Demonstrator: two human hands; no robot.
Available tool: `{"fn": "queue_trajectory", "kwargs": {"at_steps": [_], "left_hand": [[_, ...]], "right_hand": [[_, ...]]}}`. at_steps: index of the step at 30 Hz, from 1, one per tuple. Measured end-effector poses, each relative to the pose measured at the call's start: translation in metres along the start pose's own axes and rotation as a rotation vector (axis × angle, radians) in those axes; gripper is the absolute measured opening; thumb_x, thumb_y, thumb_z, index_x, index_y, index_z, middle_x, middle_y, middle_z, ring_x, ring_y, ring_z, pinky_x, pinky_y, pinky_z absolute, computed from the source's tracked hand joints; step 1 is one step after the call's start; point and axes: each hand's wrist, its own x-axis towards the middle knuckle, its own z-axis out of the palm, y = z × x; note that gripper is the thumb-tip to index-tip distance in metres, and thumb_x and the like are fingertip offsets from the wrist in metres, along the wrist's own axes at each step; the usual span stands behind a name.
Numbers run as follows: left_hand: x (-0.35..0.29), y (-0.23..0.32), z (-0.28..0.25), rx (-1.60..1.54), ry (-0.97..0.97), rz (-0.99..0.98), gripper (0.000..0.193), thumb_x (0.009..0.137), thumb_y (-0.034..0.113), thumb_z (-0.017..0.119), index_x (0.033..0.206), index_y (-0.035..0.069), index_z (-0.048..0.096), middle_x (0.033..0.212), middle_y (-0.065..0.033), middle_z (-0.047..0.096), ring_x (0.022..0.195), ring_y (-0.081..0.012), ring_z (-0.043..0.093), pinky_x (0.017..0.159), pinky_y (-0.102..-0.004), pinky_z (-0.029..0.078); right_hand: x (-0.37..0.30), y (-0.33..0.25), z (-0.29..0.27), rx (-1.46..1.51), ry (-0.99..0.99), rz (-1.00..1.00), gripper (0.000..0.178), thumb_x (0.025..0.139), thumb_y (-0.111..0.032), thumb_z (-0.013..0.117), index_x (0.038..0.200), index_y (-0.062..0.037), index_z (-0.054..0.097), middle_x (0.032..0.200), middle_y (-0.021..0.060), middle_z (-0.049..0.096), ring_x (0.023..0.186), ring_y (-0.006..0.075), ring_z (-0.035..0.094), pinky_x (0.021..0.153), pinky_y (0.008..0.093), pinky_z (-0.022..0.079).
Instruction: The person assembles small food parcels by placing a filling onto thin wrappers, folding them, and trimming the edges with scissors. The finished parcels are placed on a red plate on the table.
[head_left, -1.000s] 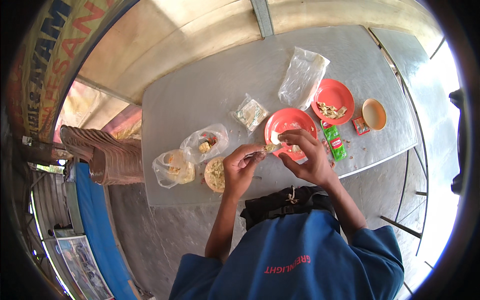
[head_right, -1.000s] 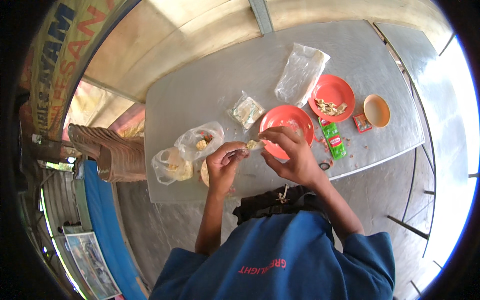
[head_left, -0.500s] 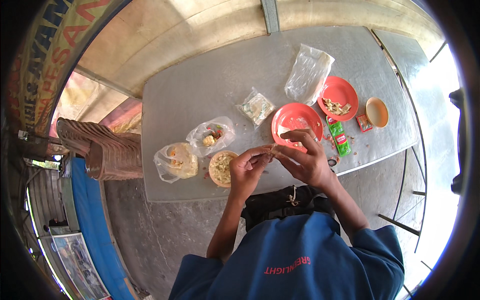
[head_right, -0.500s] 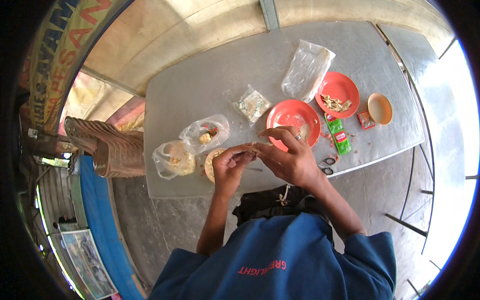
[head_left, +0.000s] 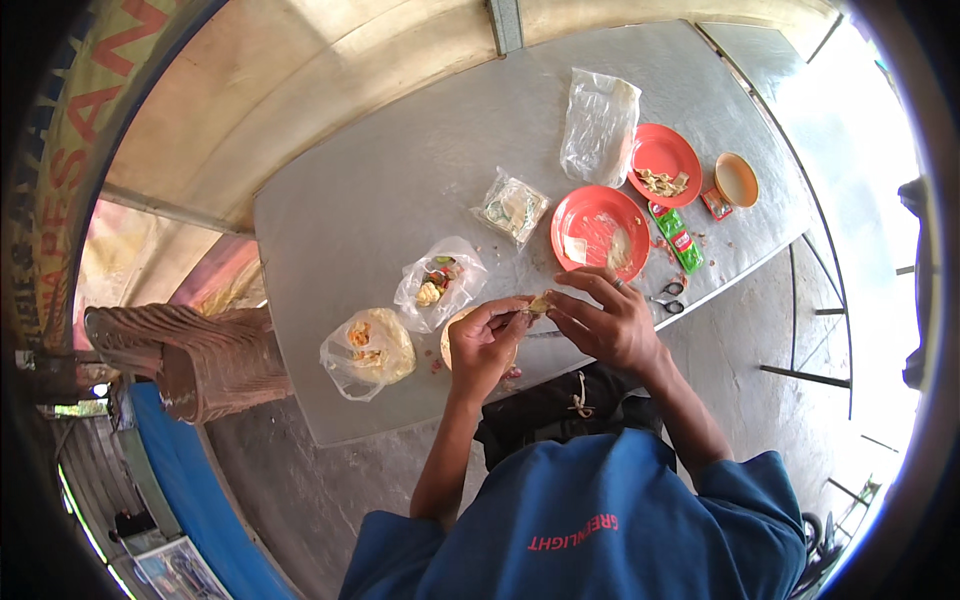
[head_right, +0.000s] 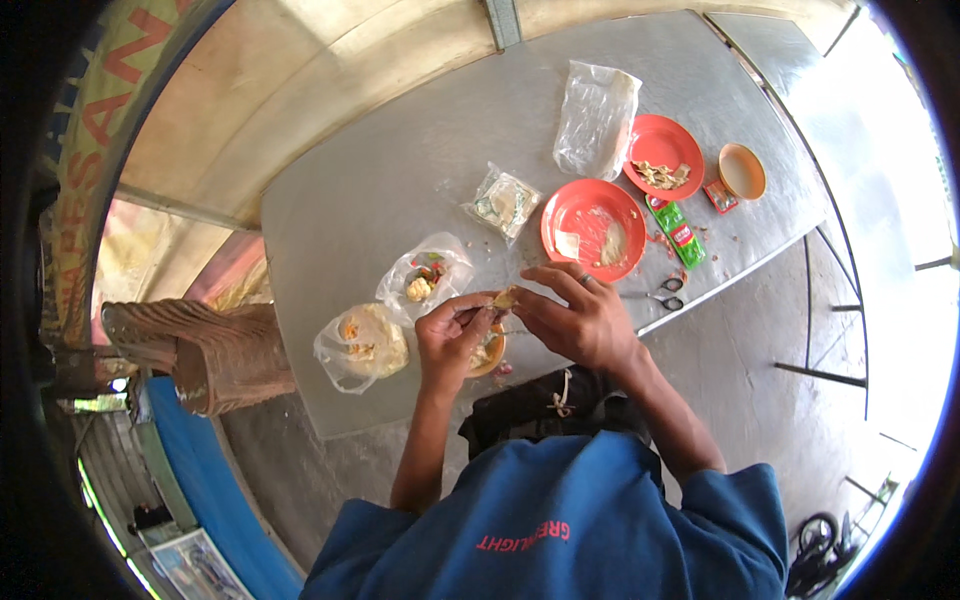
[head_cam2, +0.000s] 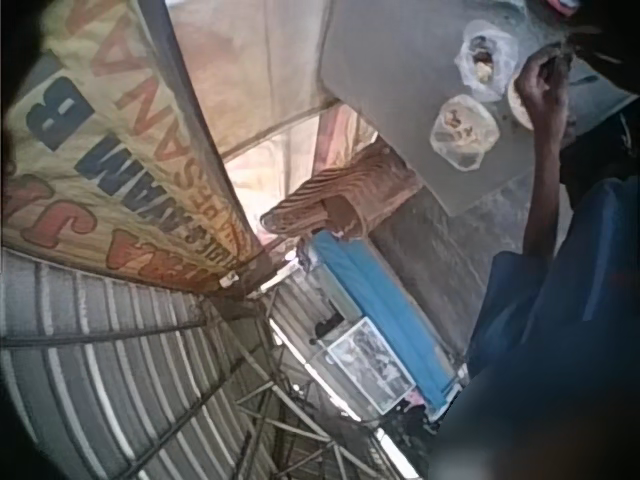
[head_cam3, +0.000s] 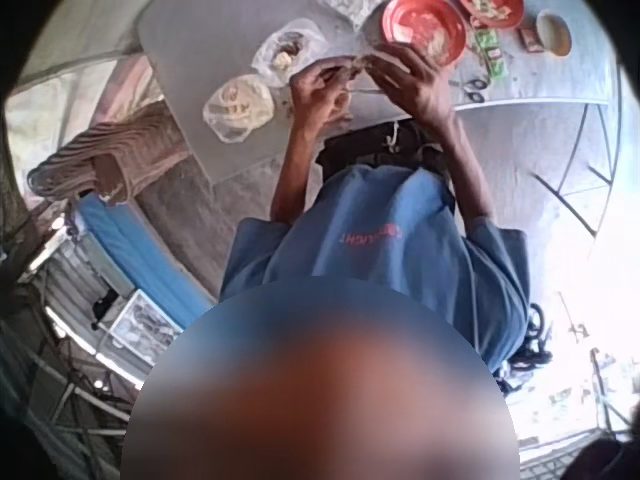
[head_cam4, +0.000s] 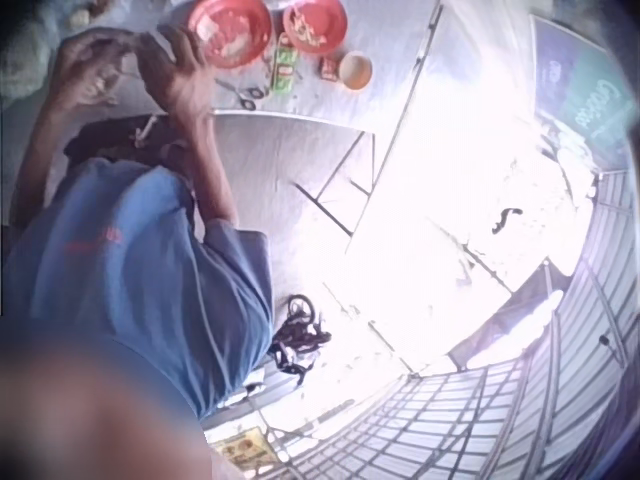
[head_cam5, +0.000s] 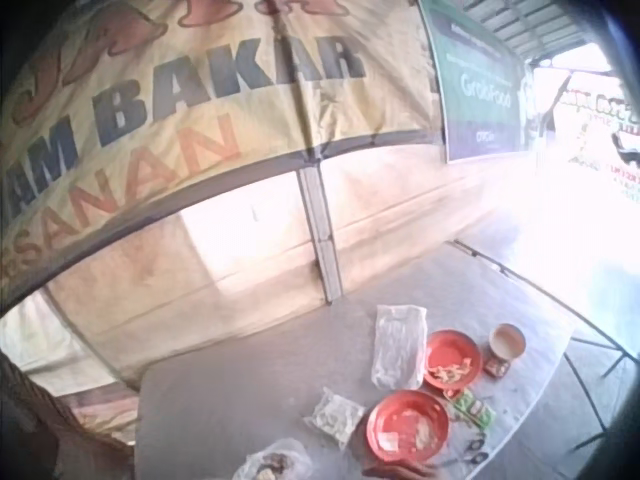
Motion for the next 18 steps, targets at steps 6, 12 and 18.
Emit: {"fn": "queue_trajectory", "kwargs": {"at_steps": [6,12,18], "left_hand": [[0.01,0.008,-0.031,-0.045,-0.154,-0.051,0.019,0.094,-0.005,0.064,0.112,-0.009,0.067,0.11,-0.0176,0.071,0.098,-0.0218,0.071,0.091,-0.0331,0.058],[0.024,0.007,-0.039,-0.29,-0.321,-0.269,0.019,0.094,-0.003,0.064,0.112,-0.007,0.069,0.108,-0.0168,0.072,0.099,-0.0226,0.071,0.091,-0.033,0.059],[0.033,0.005,-0.047,-0.367,-0.429,-0.395,0.017,0.092,-0.003,0.067,0.108,-0.005,0.072,0.106,-0.0152,0.072,0.098,-0.021,0.071,0.089,-0.0316,0.059]], "right_hand": [[0.001,-0.037,0.021,0.123,0.054,0.283,0.025,0.079,-0.002,0.08,0.103,-0.0012,0.072,0.095,0.0123,0.073,0.084,0.0268,0.073,0.07,0.0342,0.058],[-0.007,-0.062,0.024,0.195,0.198,0.638,0.019,0.082,0.001,0.077,0.101,-0.0002,0.074,0.097,0.0128,0.074,0.085,0.0232,0.074,0.075,0.0327,0.058],[-0.017,-0.08,0.036,0.382,0.349,0.833,0.03,0.086,0.006,0.073,0.116,0.0048,0.065,0.099,0.013,0.075,0.095,0.0198,0.073,0.085,0.0311,0.059]]}}
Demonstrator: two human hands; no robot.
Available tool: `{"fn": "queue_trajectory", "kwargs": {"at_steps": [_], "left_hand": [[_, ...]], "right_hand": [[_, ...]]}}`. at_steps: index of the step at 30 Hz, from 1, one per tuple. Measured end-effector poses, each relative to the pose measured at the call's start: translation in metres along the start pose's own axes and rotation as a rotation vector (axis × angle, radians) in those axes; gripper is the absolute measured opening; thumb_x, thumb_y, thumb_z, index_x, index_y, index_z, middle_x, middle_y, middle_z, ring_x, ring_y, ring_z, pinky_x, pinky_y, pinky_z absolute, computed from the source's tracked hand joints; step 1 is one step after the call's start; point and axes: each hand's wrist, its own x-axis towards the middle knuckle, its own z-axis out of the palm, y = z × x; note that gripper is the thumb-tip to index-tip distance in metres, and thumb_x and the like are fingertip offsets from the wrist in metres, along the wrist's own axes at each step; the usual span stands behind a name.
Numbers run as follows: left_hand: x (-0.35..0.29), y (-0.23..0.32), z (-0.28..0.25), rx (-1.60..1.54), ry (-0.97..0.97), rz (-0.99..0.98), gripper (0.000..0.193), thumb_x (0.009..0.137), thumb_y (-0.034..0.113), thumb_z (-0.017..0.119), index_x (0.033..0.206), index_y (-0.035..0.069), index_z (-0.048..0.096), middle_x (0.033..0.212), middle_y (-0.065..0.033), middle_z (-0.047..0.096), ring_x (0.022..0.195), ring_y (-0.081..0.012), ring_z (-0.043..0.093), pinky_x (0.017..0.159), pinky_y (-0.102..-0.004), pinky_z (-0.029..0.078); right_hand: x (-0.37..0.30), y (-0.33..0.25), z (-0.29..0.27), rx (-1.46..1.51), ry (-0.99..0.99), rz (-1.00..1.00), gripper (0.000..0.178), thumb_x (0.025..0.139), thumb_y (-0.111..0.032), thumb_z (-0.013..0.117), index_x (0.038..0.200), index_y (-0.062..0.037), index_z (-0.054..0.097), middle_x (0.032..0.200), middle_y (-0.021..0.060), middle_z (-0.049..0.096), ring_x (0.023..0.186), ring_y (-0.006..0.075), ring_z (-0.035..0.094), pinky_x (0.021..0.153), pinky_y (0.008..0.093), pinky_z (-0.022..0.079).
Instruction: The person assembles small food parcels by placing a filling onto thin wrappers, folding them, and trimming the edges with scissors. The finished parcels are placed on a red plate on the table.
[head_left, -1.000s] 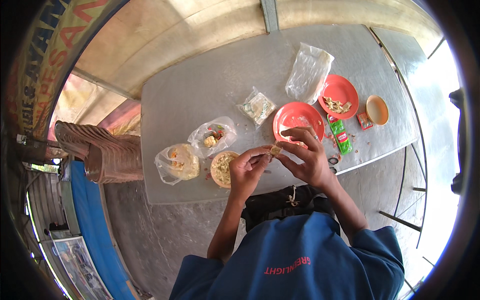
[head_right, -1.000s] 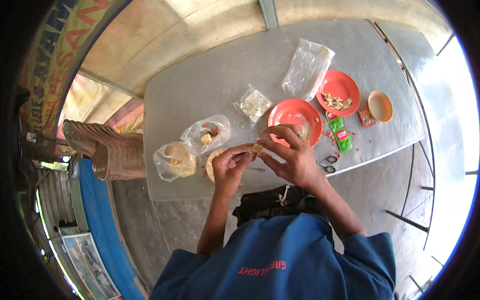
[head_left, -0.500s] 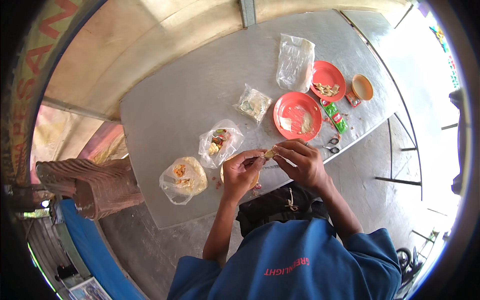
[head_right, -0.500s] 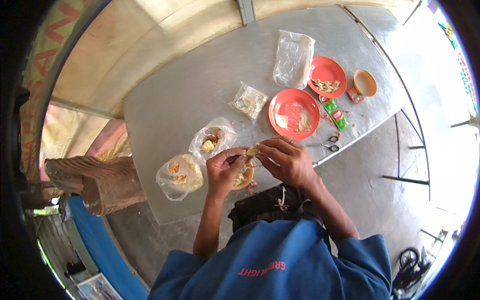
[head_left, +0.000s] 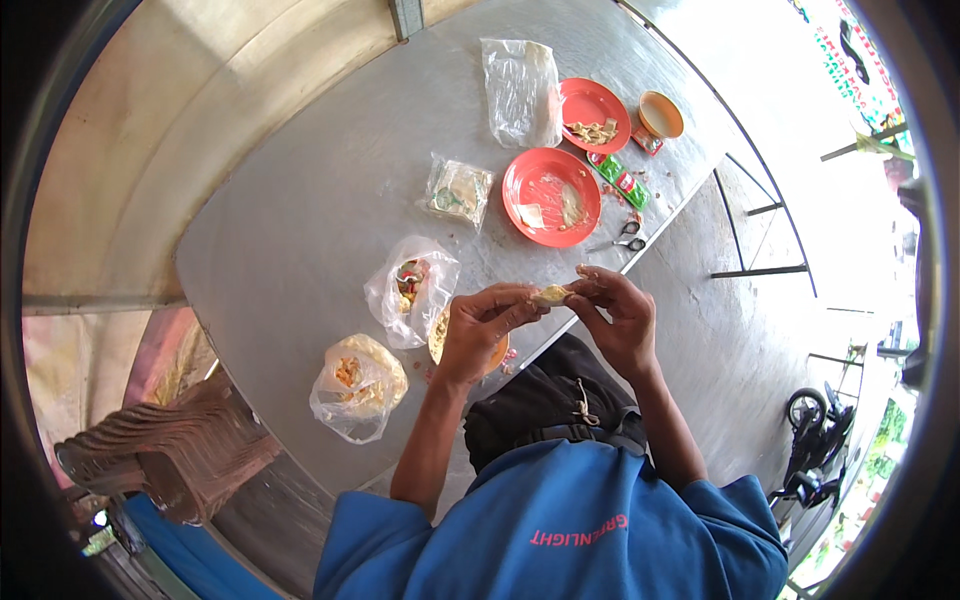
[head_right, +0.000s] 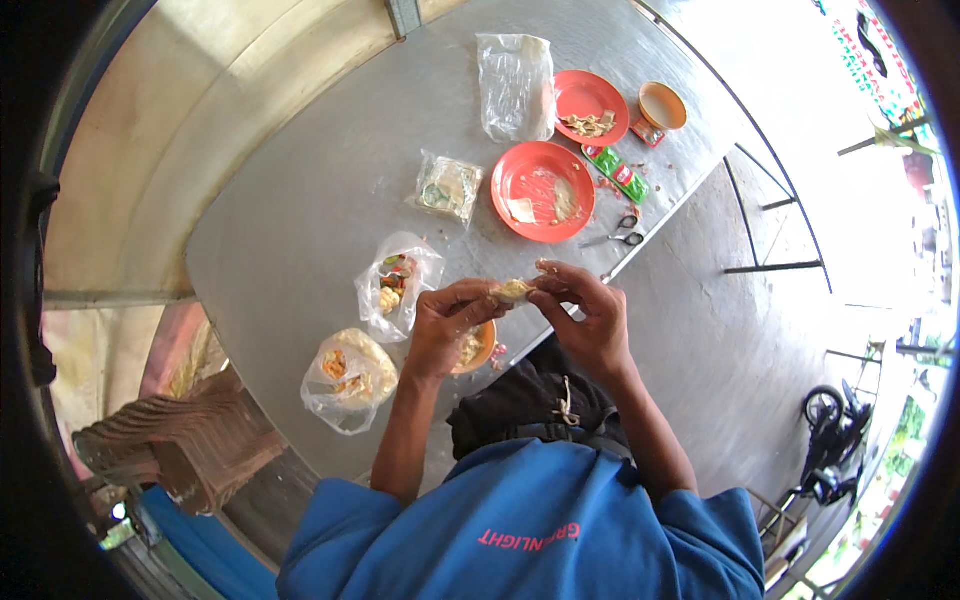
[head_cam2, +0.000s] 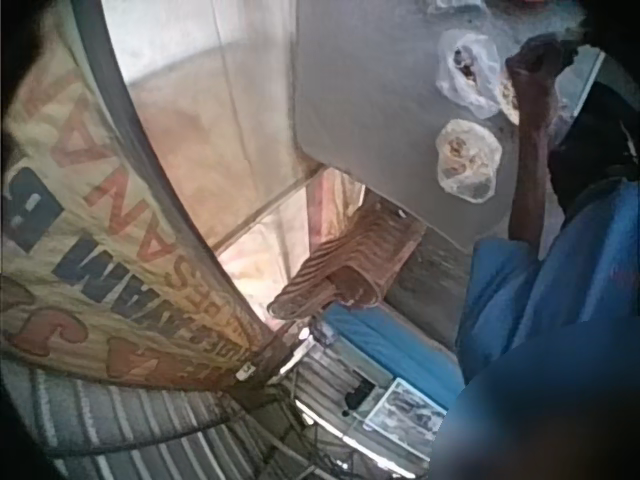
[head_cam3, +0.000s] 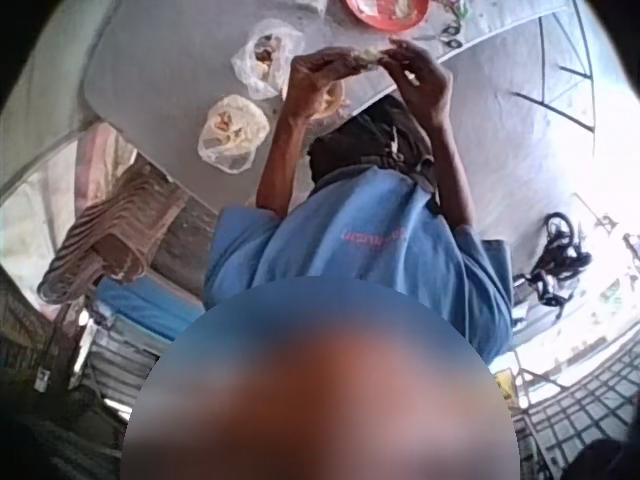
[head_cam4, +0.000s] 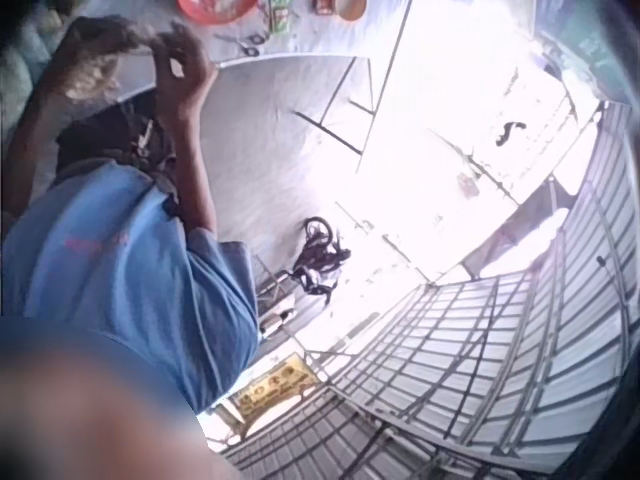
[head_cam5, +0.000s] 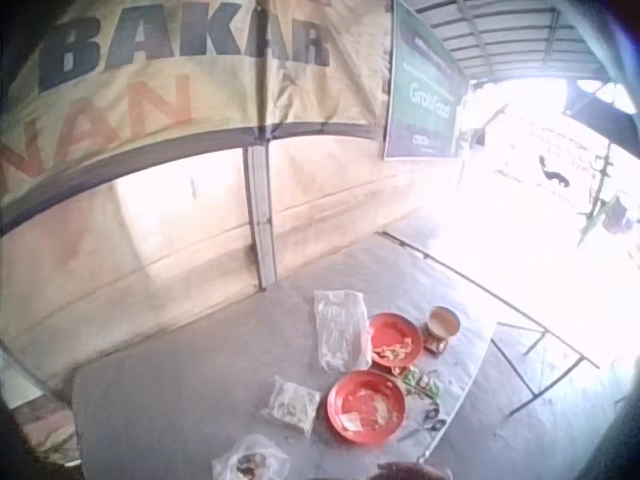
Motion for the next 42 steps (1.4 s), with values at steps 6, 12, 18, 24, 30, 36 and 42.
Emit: {"fn": "queue_trajectory", "kwargs": {"at_steps": [6,12,18,24,30,36,42], "left_hand": [[0.001,0.008,-0.011,0.091,-0.022,0.039,0.014,0.089,-0.007,0.069,0.102,-0.005,0.073,0.104,-0.0132,0.071,0.094,-0.0185,0.07,0.087,-0.0295,0.059],[-0.004,0.01,-0.015,0.115,0.041,0.12,0.013,0.091,-0.006,0.067,0.103,-0.005,0.071,0.105,-0.0131,0.071,0.092,-0.017,0.07,0.085,-0.0287,0.059],[-0.005,0.006,-0.012,0.171,0.095,0.241,0.014,0.092,-0.004,0.067,0.106,-0.004,0.071,0.105,-0.0119,0.071,0.093,-0.0153,0.07,0.084,-0.0276,0.058],[-0.005,0.009,-0.008,0.331,0.136,0.166,0.018,0.092,-0.002,0.068,0.11,-0.004,0.069,0.111,-0.0112,0.07,0.102,-0.0158,0.068,0.09,-0.0273,0.056],[0.001,0.005,0.005,0.401,0.208,0.255,0.016,0.092,0.001,0.067,0.108,-0.003,0.068,0.105,-0.0073,0.067,0.097,-0.012,0.066,0.085,-0.0257,0.056],[0.027,-0.01,0.037,0.809,0.308,0.432,0.004,0.093,0.0,0.061,0.097,-0.002,0.061,0.096,-0.0067,0.06,0.086,-0.0115,0.06,0.082,-0.0268,0.052],[0.076,-0.03,0.085,0.859,0.431,0.546,0.003,0.094,0.0,0.059,0.094,-0.002,0.056,0.095,-0.0081,0.057,0.086,-0.0137,0.056,0.082,-0.0275,0.048]], "right_hand": [[0.0,-0.002,0.012,0.008,0.014,-0.021,0.033,0.087,0.006,0.072,0.118,0.0043,0.062,0.099,0.0129,0.074,0.097,0.0201,0.073,0.086,0.0321,0.06],[0.004,-0.006,0.023,0.022,-0.028,-0.028,0.033,0.087,0.006,0.072,0.118,0.0045,0.061,0.1,0.0129,0.073,0.097,0.0202,0.073,0.087,0.033,0.06],[0.012,-0.005,0.022,0.058,-0.064,-0.055,0.032,0.086,0.007,0.072,0.114,0.0034,0.056,0.098,0.0115,0.071,0.096,0.0205,0.073,0.087,0.0338,0.06],[0.021,0.003,0.011,-0.006,-0.133,-0.072,0.035,0.085,0.01,0.072,0.111,0.0007,0.05,0.099,0.0121,0.069,0.096,0.0202,0.072,0.087,0.0341,0.06],[0.041,0.016,-0.005,0.057,-0.222,-0.048,0.033,0.086,0.009,0.072,0.111,0.0012,0.051,0.098,0.0118,0.069,0.095,0.0201,0.072,0.085,0.0339,0.06],[0.073,0.035,-0.035,0.183,-0.349,-0.062,0.032,0.087,0.007,0.072,0.11,0.0016,0.051,0.097,0.0116,0.069,0.094,0.0194,0.072,0.083,0.0328,0.06],[0.127,0.051,-0.085,0.262,-0.484,-0.049,0.034,0.087,0.005,0.073,0.111,0.0008,0.05,0.098,0.0118,0.069,0.094,0.018,0.072,0.083,0.032,0.059]]}}
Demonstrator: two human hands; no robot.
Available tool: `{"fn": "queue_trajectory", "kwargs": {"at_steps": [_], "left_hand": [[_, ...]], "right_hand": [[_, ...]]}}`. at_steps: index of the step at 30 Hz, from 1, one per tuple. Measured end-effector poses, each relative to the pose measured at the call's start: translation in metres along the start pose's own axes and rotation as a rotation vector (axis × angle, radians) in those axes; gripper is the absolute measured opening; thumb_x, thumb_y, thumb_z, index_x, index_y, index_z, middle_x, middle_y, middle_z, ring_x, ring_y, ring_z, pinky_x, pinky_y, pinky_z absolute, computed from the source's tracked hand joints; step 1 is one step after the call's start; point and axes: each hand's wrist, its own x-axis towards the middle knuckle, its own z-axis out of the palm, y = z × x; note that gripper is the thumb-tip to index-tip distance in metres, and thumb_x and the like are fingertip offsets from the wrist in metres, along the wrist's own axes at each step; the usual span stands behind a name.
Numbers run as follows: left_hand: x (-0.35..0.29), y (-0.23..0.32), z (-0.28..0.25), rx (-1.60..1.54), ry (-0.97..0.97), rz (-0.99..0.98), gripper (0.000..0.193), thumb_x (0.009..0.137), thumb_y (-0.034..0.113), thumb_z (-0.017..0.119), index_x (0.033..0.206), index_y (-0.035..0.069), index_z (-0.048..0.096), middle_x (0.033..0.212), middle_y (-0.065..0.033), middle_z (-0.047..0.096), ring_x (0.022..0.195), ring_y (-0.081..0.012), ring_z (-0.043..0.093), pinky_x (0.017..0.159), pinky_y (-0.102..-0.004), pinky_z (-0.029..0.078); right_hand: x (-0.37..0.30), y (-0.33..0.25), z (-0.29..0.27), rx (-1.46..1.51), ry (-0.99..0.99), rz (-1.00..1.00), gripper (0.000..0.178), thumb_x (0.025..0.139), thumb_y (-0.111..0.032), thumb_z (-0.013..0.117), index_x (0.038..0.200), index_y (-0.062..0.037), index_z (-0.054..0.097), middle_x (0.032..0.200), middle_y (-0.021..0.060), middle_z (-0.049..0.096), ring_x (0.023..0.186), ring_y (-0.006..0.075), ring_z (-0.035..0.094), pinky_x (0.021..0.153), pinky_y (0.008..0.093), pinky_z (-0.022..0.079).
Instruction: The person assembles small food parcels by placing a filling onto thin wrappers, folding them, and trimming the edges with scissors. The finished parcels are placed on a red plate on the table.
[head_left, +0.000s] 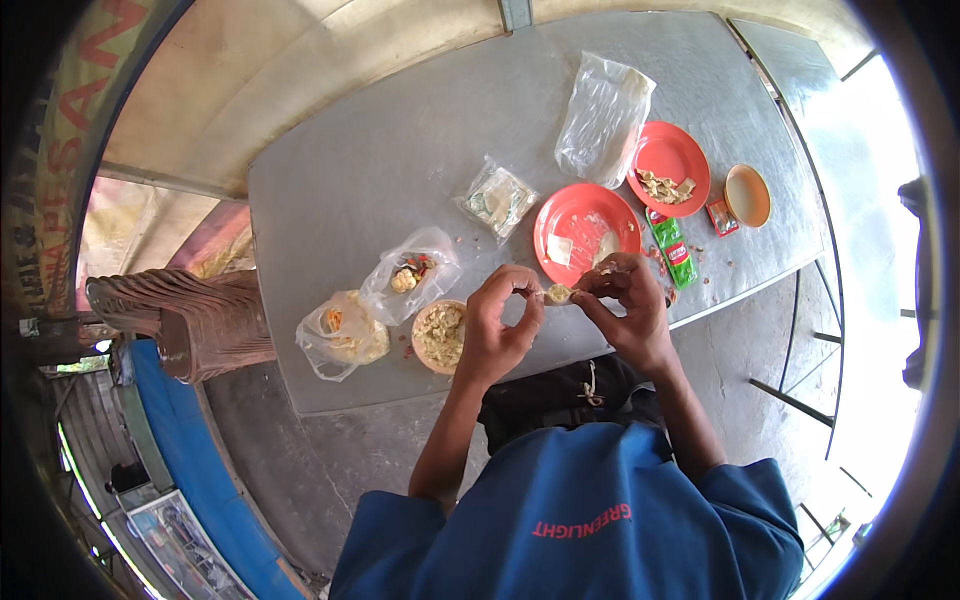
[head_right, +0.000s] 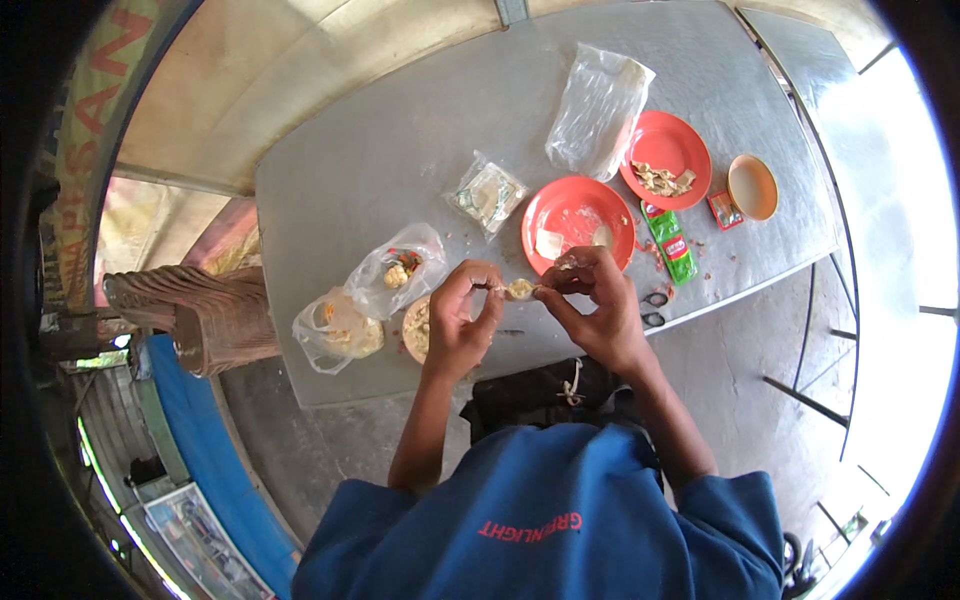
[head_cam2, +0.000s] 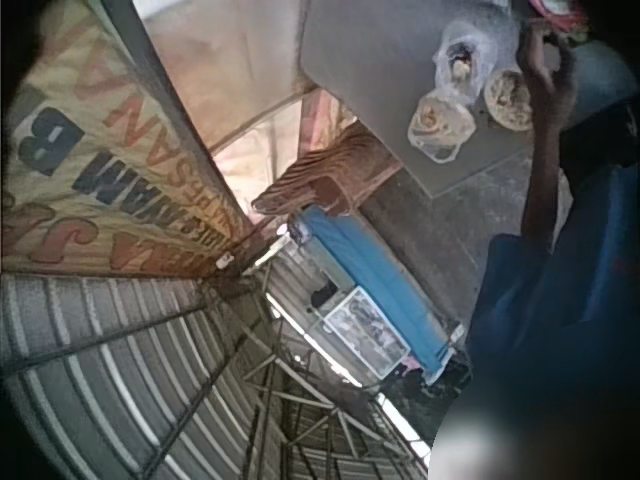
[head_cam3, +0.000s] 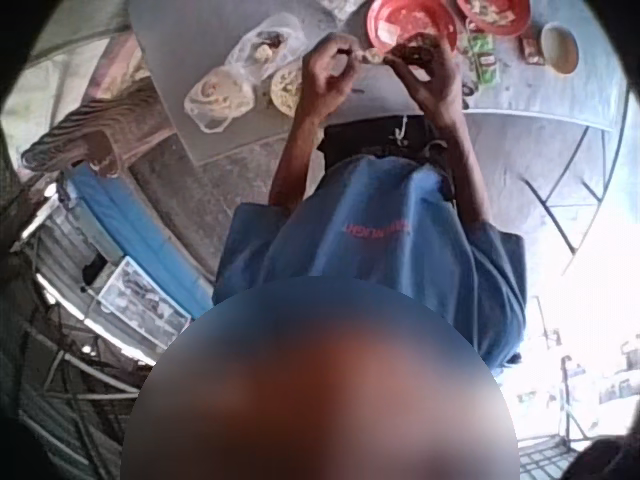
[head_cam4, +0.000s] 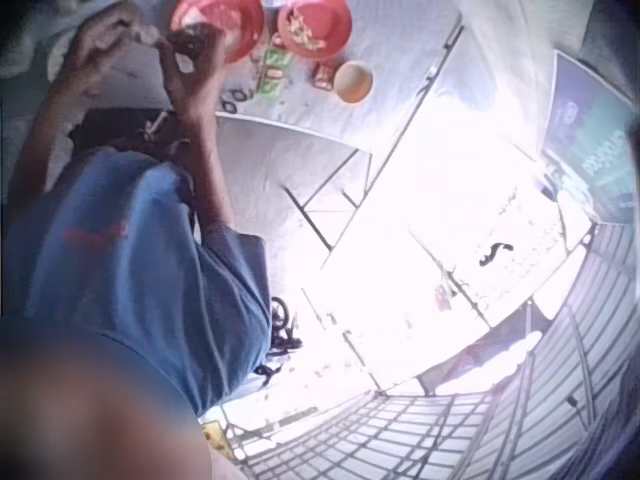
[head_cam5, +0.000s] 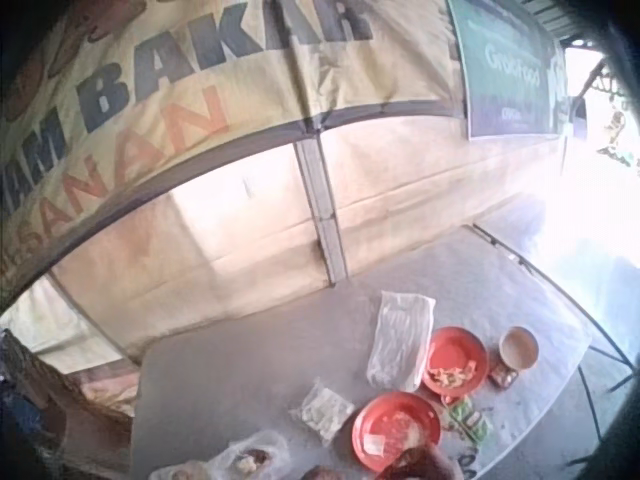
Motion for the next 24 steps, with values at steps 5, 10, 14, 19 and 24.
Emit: {"fn": "queue_trajectory", "kwargs": {"at_steps": [5,10,14,19,24], "left_hand": [[0.015,0.007,0.048,-0.156,0.079,-0.061,0.005,0.095,0.001,0.06,0.098,-0.002,0.057,0.098,-0.0082,0.059,0.09,-0.0138,0.057,0.086,-0.0288,0.049],[0.03,0.008,0.075,-0.168,0.164,-0.06,0.01,0.091,-0.004,0.061,0.1,-0.003,0.059,0.103,-0.0093,0.06,0.093,-0.0146,0.06,0.086,-0.0301,0.05],[0.036,0.003,0.086,-0.189,0.122,-0.1,0.011,0.091,-0.004,0.062,0.101,-0.003,0.059,0.103,-0.0086,0.06,0.093,-0.0137,0.058,0.086,-0.0297,0.049],[0.049,-0.007,0.097,-0.161,0.097,-0.103,0.01,0.089,-0.004,0.06,0.099,-0.003,0.057,0.099,-0.0095,0.06,0.091,-0.0142,0.057,0.083,-0.0292,0.048],[0.051,-0.012,0.107,-0.149,0.109,-0.156,0.011,0.088,-0.003,0.058,0.099,-0.002,0.056,0.098,-0.0106,0.059,0.09,-0.0155,0.057,0.085,-0.0292,0.046]], "right_hand": [[0.016,0.006,-0.053,0.105,-0.098,0.068,0.037,0.087,0.004,0.073,0.114,0.0001,0.047,0.098,0.0114,0.069,0.094,0.0169,0.071,0.084,0.0323,0.058],[0.034,0.011,-0.084,0.228,-0.071,0.058,0.038,0.088,0.004,0.072,0.115,-0.0013,0.046,0.1,0.0104,0.067,0.095,0.0166,0.069,0.083,0.0313,0.057],[0.04,0.013,-0.1,0.242,-0.078,0.096,0.037,0.088,0.005,0.072,0.114,-0.0021,0.046,0.1,0.0093,0.065,0.096,0.016,0.068,0.084,0.0307,0.056],[0.051,0.018,-0.112,0.242,-0.099,0.093,0.04,0.088,0.004,0.072,0.118,-0.0019,0.046,0.101,0.0101,0.067,0.096,0.0166,0.069,0.083,0.0306,0.057],[0.058,0.021,-0.12,0.255,-0.141,0.141,0.044,0.089,0.005,0.07,0.124,-0.002,0.044,0.101,0.013,0.069,0.095,0.0183,0.069,0.083,0.0315,0.057]]}}
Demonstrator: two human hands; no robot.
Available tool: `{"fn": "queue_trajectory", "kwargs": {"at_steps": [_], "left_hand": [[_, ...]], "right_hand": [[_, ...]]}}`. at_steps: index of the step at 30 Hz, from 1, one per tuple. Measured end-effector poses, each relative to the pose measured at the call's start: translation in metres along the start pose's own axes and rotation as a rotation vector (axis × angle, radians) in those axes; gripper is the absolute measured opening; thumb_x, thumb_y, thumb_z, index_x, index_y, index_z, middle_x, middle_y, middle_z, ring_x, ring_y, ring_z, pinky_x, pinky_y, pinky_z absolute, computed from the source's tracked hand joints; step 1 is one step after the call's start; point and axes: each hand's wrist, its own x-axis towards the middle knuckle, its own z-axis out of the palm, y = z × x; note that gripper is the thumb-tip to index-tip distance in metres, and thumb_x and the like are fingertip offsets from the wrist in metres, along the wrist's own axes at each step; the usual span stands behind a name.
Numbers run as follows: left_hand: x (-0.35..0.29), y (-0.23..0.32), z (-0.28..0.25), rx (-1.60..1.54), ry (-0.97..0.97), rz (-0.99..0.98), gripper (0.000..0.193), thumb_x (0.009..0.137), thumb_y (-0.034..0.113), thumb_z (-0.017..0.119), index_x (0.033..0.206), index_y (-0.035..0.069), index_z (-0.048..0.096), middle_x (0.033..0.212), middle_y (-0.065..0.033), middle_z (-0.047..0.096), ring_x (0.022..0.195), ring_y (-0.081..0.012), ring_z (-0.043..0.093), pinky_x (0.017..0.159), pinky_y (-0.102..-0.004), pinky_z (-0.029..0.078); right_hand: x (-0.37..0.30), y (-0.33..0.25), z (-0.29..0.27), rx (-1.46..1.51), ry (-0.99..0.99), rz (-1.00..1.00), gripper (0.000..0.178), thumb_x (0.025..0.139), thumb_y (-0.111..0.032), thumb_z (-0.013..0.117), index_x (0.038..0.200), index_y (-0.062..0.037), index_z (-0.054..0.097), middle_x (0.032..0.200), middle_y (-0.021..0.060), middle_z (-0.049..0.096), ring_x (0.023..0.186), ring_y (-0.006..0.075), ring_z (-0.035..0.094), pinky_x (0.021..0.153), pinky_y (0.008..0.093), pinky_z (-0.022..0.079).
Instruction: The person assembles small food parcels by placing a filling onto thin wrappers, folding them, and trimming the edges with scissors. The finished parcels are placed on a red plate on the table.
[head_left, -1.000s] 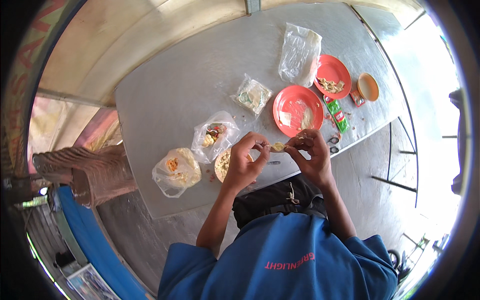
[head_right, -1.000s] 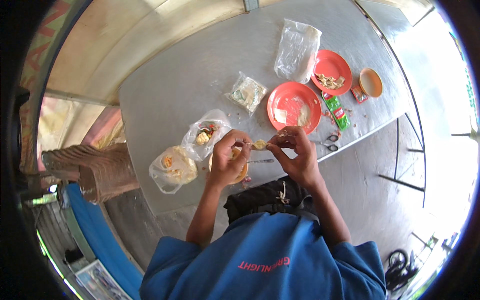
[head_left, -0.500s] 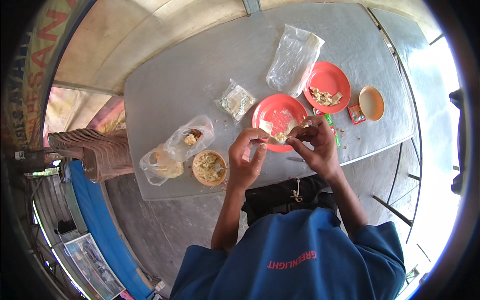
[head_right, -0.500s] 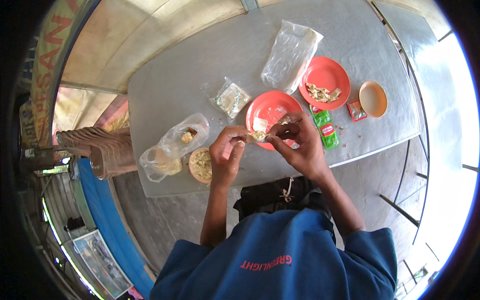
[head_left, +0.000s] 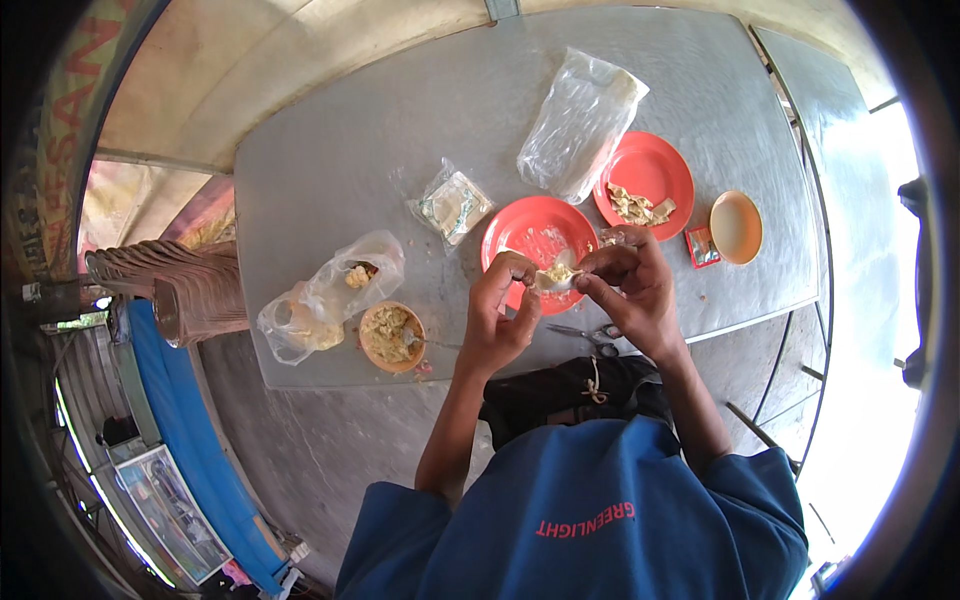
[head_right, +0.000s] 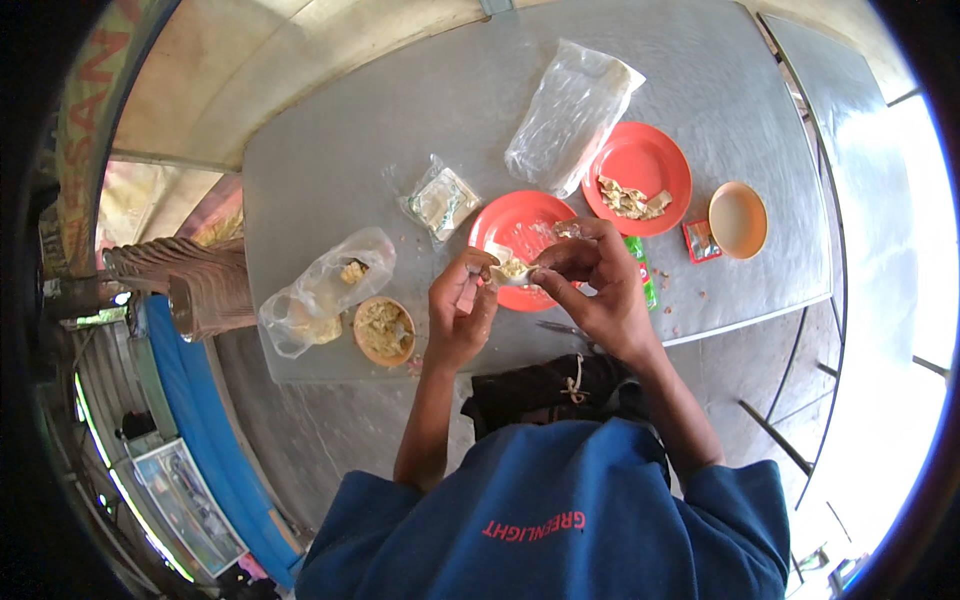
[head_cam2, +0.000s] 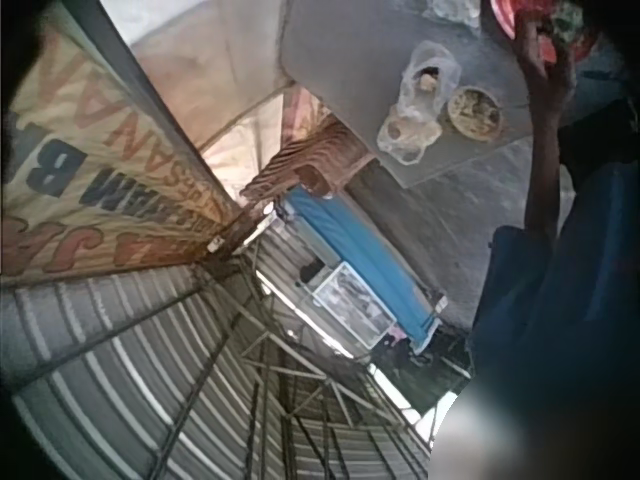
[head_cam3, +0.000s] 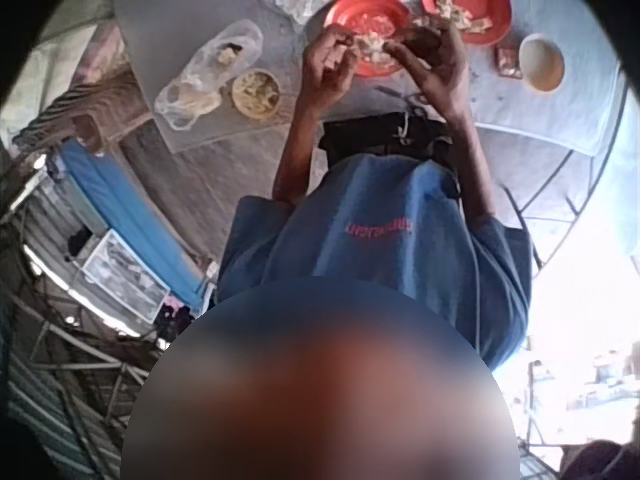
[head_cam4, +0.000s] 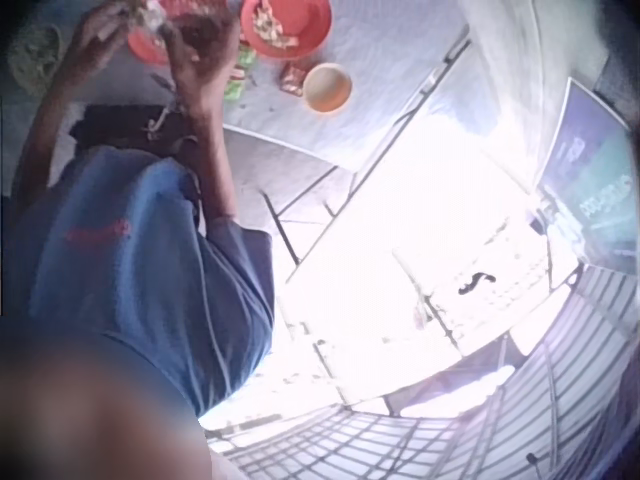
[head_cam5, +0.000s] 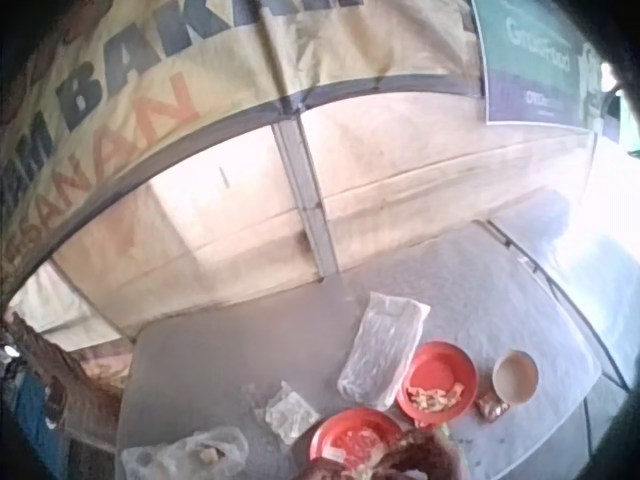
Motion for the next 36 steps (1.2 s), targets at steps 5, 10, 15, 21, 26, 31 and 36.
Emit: {"fn": "queue_trajectory", "kwargs": {"at_steps": [5,10,15,21,26,31,36], "left_hand": [[0.007,-0.006,0.005,-0.038,0.083,0.118,0.016,0.089,0.0,0.063,0.104,-0.003,0.058,0.104,-0.0117,0.059,0.094,-0.0174,0.057,0.087,-0.0304,0.047],[0.007,-0.004,0.003,-0.04,0.083,0.147,0.02,0.089,-0.001,0.065,0.108,-0.003,0.061,0.109,-0.0124,0.061,0.099,-0.0181,0.059,0.089,-0.0329,0.048],[0.012,-0.008,0.016,-0.012,0.075,0.123,0.016,0.089,-0.002,0.067,0.104,-0.003,0.063,0.106,-0.0119,0.063,0.098,-0.0182,0.061,0.089,-0.0326,0.049],[0.015,-0.01,0.023,-0.063,0.031,0.076,0.008,0.091,-0.004,0.065,0.097,-0.002,0.061,0.106,-0.0113,0.063,0.098,-0.0185,0.062,0.089,-0.0328,0.05],[0.016,-0.007,0.031,-0.19,0.077,0.144,0.025,0.093,-0.004,0.061,0.114,0.003,0.05,0.11,-0.014,0.062,0.1,-0.0198,0.063,0.089,-0.0327,0.051],[0.007,-0.004,0.033,-0.379,0.085,0.047,0.052,0.089,-0.008,0.065,0.129,0.007,0.035,0.113,-0.0158,0.062,0.102,-0.0207,0.064,0.091,-0.0349,0.054],[-0.001,-0.008,0.024,-0.445,0.139,-0.001,0.058,0.086,-0.011,0.07,0.129,0.007,0.036,0.115,-0.0155,0.063,0.105,-0.0207,0.066,0.093,-0.0347,0.055]], "right_hand": [[0.01,0.002,-0.009,0.055,-0.04,-0.04,0.045,0.09,0.006,0.068,0.127,-0.0019,0.042,0.101,0.0142,0.069,0.096,0.0191,0.07,0.084,0.032,0.057],[0.014,0.001,-0.018,0.039,-0.053,-0.06,0.043,0.09,0.007,0.068,0.125,-0.0011,0.044,0.101,0.014,0.069,0.096,0.0191,0.07,0.085,0.0319,0.057],[0.01,-0.003,-0.027,0.012,-0.055,-0.036,0.042,0.09,0.006,0.068,0.124,-0.0005,0.045,0.101,0.0137,0.069,0.097,0.019,0.069,0.085,0.0314,0.057],[0.002,-0.003,-0.036,0.065,0.015,-0.011,0.042,0.09,0.005,0.069,0.126,-0.0004,0.046,0.104,0.0133,0.068,0.099,0.0184,0.069,0.086,0.0309,0.057],[-0.005,0.0,-0.032,0.091,0.022,-0.029,0.043,0.091,0.004,0.069,0.127,-0.0007,0.046,0.105,0.0126,0.068,0.101,0.0183,0.068,0.086,0.0313,0.057],[-0.004,-0.002,-0.022,-0.013,-0.001,-0.056,0.047,0.089,0.005,0.07,0.129,-0.001,0.046,0.106,0.0132,0.067,0.101,0.0194,0.069,0.086,0.0321,0.058],[-0.005,-0.004,-0.012,-0.089,-0.001,-0.118,0.051,0.086,0.005,0.072,0.129,-0.0004,0.045,0.107,0.013,0.067,0.1,0.0194,0.069,0.086,0.0324,0.058]]}}
